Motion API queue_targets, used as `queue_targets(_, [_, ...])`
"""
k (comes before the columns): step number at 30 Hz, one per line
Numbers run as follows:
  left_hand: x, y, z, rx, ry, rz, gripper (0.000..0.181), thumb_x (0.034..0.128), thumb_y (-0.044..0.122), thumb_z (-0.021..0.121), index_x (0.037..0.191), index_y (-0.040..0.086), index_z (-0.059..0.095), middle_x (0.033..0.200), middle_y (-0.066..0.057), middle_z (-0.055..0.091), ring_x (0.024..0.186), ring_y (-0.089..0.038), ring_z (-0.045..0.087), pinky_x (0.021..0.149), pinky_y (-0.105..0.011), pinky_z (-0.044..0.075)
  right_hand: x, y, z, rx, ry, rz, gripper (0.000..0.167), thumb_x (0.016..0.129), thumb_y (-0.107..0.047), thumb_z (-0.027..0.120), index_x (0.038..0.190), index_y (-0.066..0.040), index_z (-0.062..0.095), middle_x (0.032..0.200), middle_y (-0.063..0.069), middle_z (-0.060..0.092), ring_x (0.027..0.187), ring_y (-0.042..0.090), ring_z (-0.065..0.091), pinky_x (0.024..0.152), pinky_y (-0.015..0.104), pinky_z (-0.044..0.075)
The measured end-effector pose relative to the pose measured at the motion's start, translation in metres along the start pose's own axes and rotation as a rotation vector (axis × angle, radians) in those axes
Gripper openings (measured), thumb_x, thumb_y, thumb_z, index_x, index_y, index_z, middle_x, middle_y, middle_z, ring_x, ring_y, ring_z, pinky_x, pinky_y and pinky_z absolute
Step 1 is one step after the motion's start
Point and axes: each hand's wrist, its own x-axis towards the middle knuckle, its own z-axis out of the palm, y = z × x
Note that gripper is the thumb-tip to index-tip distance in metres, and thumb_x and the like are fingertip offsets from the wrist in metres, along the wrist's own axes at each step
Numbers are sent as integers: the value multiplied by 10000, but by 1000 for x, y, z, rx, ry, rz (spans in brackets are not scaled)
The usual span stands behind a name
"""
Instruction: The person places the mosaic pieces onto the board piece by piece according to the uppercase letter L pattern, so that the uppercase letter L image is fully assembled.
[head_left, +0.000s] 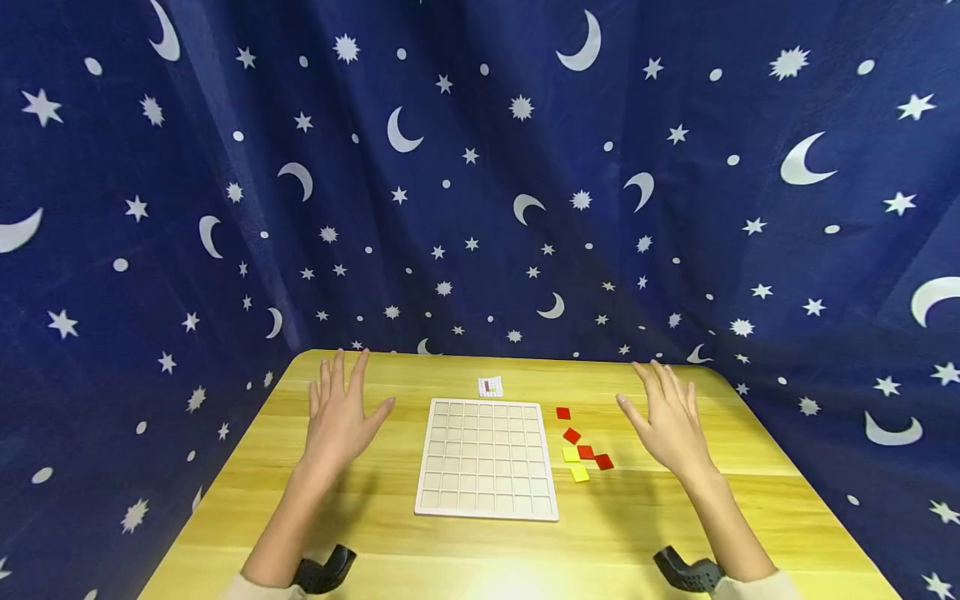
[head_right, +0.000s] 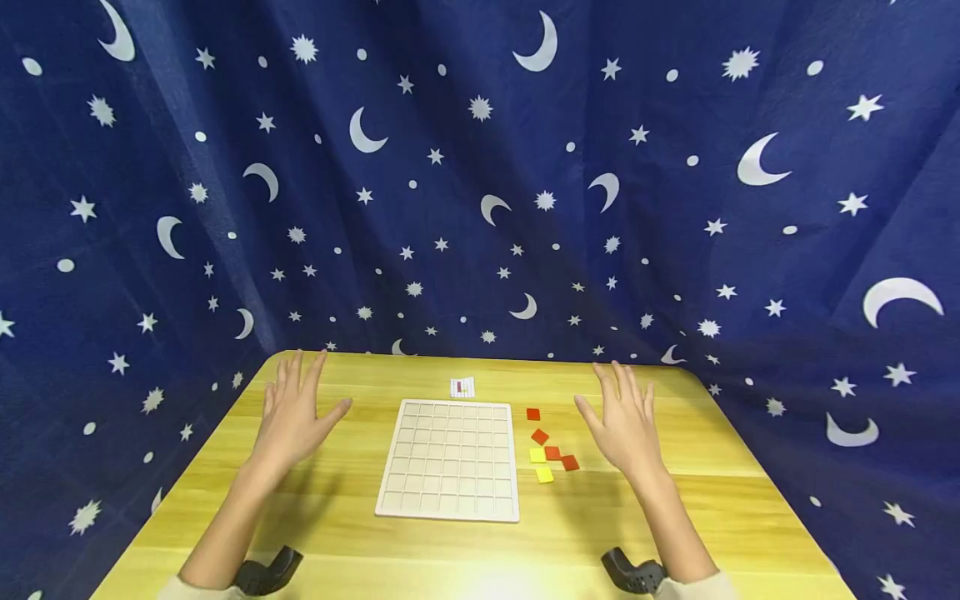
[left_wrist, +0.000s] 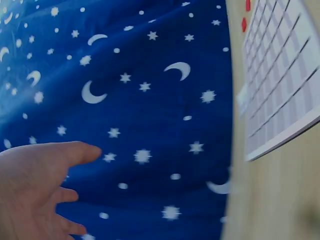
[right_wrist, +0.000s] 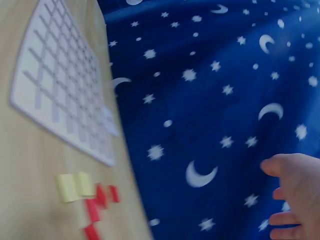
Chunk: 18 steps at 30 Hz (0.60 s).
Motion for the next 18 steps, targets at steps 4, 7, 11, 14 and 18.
queue_targets(4, [-15,-4,21,-96,45,-20,755,837,346,641,1442,82,274,1475,-265,139,1361,-434,20,1057,-627,62,-19,7,15,93,68,77,508,922,-325,549,1308,-4,467,1222,247,489,1145,434,404,960,618,260])
queue_targets(7, [-26,-7,39,-164,60,-40,713,850,315,631,1429,72,294,1456,-266,186,1353,-443,70,1055,-620,113,-29,13,31,143,109,106,430,908,-263,584,1247,-3,534,983,169,563,939,340,497,794,495,396])
queue_targets(11, [-38,-10,64,-263,52,-67,668,877,275,609,1420,49,294,1442,-260,218,1335,-450,141,1035,-629,185,-40,27,54,225,95,114,340,884,-209,627,1161,-16,594,683,29,466,589,151,419,527,292,359])
queue_targets(14, [-46,-14,84,-350,33,-59,632,898,232,595,1403,0,295,1424,-279,231,1300,-470,217,1001,-638,253,-49,39,70,317,16,137,300,872,-226,648,1112,-50,608,597,-32,376,474,67,299,433,238,292])
queue_targets(18, [-56,-21,109,-436,-8,-56,590,909,201,587,1380,-27,314,1400,-283,272,1242,-471,324,968,-609,335,-61,52,87,427,-105,176,296,861,-257,661,1093,-82,607,514,-70,299,416,27,236,391,228,293])
